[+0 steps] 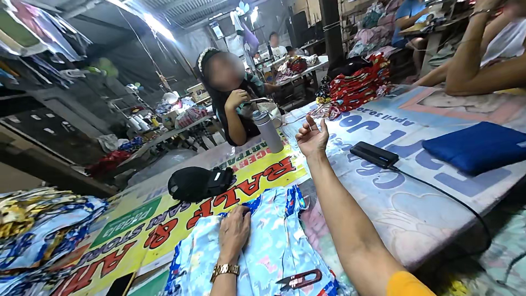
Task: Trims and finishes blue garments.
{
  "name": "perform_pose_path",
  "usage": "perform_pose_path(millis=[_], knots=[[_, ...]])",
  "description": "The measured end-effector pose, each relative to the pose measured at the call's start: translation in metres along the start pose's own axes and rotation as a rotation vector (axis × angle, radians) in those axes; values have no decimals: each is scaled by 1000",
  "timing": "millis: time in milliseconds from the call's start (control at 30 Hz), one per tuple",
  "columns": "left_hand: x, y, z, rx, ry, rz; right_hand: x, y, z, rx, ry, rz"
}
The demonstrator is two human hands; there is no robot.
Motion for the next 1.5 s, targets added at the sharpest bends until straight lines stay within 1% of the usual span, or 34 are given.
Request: perform_pose_path(millis=[367, 433, 500, 533, 567, 633, 700, 733, 767, 800, 833, 867, 933, 967, 1000, 1067, 1133, 1200, 1233, 1267, 1300, 1333, 1367, 1433, 1500], knots=[[-1, 1, -2, -24, -18, -15, 4, -1, 0, 4, 29, -2], [-1, 2, -3, -23, -20, -8, 7, -2, -1, 5, 17, -1], [-1, 2, -4, -25, -27, -10, 12, -3, 0, 34, -32, 47], [-1, 2, -4, -29, -35, -13, 17, -4, 0, 61, -87, 134], [-1, 2, -4, -30, -39, -13, 24, -5, 2, 84, -151, 299], [-1, 3, -3, -30, -35, -2, 44, -7, 10, 84, -268, 860], [-3, 4, -2, -34, -25, 25, 68, -4, 19, 20, -343, 1394], [-4, 5, -1, -35, -17, 40, 79, 1, 26, -10, -367, 1544], [-4, 5, -1, -33, -14, 54, 87, 6, 36, -47, -411, 1621], [-4, 6, 0, -26, -11, 75, 97, 8, 53, -61, -476, 1651], [-5, 7, 1, -19, -14, 88, 109, 9, 73, -35, -601, 1619], [-5, 7, 1, -16, -27, 92, 122, 10, 93, 31, -783, 1494], [-6, 8, 0, -21, -63, 84, 142, 16, 125, 227, -1168, 1061], [-7, 9, 0, -22, -71, 88, 151, 21, 141, 290, -1302, 892], [-7, 9, 1, -23, -72, 91, 159, 25, 157, 286, -1391, 829], [-7, 10, 2, -21, -64, 89, 170, 37, 183, 143, -1504, 938], [-8, 13, 8, -36, -34, 89, 167, 67, 201, 2, -1572, 1141], [-3, 13, 25, -61, 84, 155, 145, 115, 217, -21, -1629, 1370], [-3, 13, 32, -76, 103, 193, 128, 141, 227, 4, -1672, 1489], [-12, 16, 32, -98, -47, 153, 108, 164, 240, 36, -1721, 1598], [-32, 24, 20, -142, -392, 23, 87, 184, 255, 100, -1774, 1690], [-25, 18, 9, -56, -333, 18, 64, 199, 270, 152, -1839, 1745], [-16, 11, 2, 7, -237, 62, 45, 210, 282, 186, -1902, 1781], [-10, 6, -4, 23, -205, 123, 33, 215, 288, 181, -1971, 1756], [-10, 7, -5, 16, -225, 123, 31, 212, 283, 138, -2015, 1721]])
Point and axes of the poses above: each hand's wrist, its own z-axis away from the middle knuckle, its own x-axis out of the palm, y = z × x, the point moved 3 cm from there along -z, towards the middle knuckle, and after that the axes turned 1 degree about z, right-handed, at the moved point
